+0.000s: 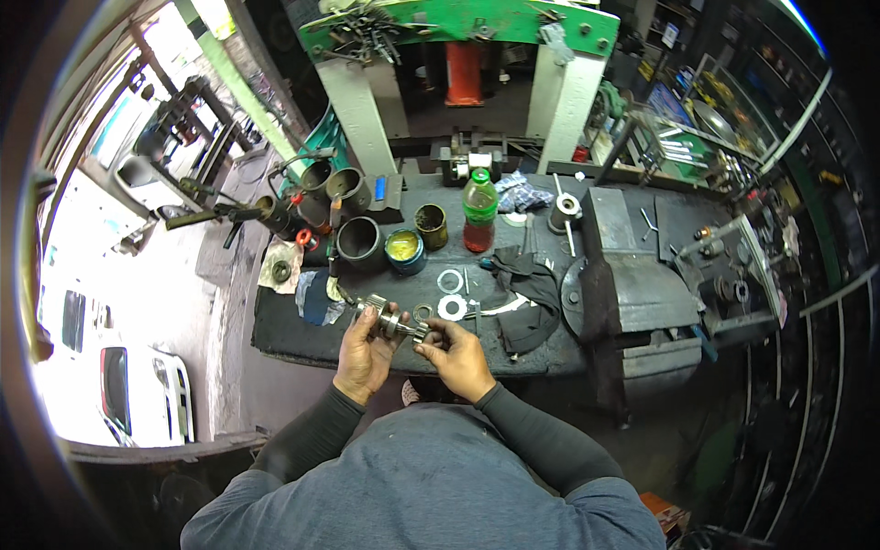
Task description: The person assembles small mechanical parts on a cluttered workbench. They use a hammer to tap components together, apply liquid from a bottle, and handle bearings, gears, and metal rings. The person repeatedly picks up, aligns, and secures parts, occasionally wiping them with a cloth.
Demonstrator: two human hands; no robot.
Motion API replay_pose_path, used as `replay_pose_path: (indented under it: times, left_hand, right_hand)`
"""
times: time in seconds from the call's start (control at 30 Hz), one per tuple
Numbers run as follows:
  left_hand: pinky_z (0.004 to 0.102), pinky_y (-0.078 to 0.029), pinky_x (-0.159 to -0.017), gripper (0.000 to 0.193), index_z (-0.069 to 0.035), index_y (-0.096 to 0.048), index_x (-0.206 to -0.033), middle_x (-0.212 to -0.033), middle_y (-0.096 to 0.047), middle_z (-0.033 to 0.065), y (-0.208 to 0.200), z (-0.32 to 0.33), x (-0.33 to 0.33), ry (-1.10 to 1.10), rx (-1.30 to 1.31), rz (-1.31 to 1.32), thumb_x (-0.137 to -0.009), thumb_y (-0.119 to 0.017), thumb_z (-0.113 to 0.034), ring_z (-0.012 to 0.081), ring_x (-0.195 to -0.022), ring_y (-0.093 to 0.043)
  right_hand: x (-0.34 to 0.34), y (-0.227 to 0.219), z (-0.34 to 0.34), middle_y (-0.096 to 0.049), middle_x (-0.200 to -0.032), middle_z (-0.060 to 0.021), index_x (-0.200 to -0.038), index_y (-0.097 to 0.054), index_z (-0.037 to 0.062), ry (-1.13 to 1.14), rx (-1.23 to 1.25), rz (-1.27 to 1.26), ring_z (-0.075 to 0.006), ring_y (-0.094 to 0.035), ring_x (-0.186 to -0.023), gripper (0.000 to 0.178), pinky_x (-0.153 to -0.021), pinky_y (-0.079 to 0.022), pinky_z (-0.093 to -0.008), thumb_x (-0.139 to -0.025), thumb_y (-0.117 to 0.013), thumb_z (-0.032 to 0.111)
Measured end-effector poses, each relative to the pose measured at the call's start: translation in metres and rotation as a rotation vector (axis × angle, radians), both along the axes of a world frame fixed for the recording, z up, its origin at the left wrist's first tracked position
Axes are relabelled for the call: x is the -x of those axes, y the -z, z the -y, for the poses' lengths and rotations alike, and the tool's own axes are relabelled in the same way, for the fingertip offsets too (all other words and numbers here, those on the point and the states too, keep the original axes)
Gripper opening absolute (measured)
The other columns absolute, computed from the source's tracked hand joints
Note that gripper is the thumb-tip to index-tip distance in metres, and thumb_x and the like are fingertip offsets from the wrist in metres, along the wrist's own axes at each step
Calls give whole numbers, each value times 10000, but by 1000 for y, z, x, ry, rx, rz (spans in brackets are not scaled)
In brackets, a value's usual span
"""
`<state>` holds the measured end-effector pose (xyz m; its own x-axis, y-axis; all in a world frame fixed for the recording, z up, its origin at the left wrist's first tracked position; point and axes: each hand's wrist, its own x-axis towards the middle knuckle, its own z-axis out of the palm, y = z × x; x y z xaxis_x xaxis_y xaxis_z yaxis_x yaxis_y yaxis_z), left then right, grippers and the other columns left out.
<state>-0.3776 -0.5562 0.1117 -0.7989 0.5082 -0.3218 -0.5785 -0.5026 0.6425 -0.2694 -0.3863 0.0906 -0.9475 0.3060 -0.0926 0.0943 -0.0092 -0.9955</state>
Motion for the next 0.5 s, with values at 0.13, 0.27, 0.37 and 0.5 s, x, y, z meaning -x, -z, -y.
replay_pose_path:
  times: [0.13,0.27,0.37,0.5]
  left_hand:
    - [449,-529,-1127,364,-115,-663,-1355,-1301,-739,56,-2,-3,-1,27,6,-137,-1108,-689,-381,249,-1269,-690]
    - [411,-547,-1098,417,-79,-640,-1368,-1290,-734,73,-12,-13,-15,104,-56,-126,-1099,-704,-391,219,-1222,-698]
    - [407,-556,-1090,438,-60,-634,-1370,-1295,-731,84,-11,-13,-19,77,-84,-108,-1105,-689,-403,216,-1232,-696]
    - [420,-565,-1080,468,-65,-626,-1395,-1330,-721,76,-10,-11,-18,37,-47,-191,-1108,-675,-431,215,-1250,-687]
  right_hand:
    - [-5,-28,7,-738,-1065,-146,-1360,-676,-3,104,-201,-230,-254,-754,-944,489,-844,-613,-360,-904,-853,-2]
    - [-8,-37,10,-704,-1137,-166,-1306,-690,5,114,-523,-487,-364,-740,-969,466,-877,-607,-408,-871,-853,-23]
    - [-6,-31,14,-710,-1143,-145,-1387,-605,-25,123,-273,-416,-276,-753,-978,519,-860,-629,-361,-921,-834,-18]
    - [-4,-22,14,-707,-1165,-125,-1490,-462,-79,-27,711,-76,-186,-756,-979,553,-859,-665,-320,-1035,-753,42]
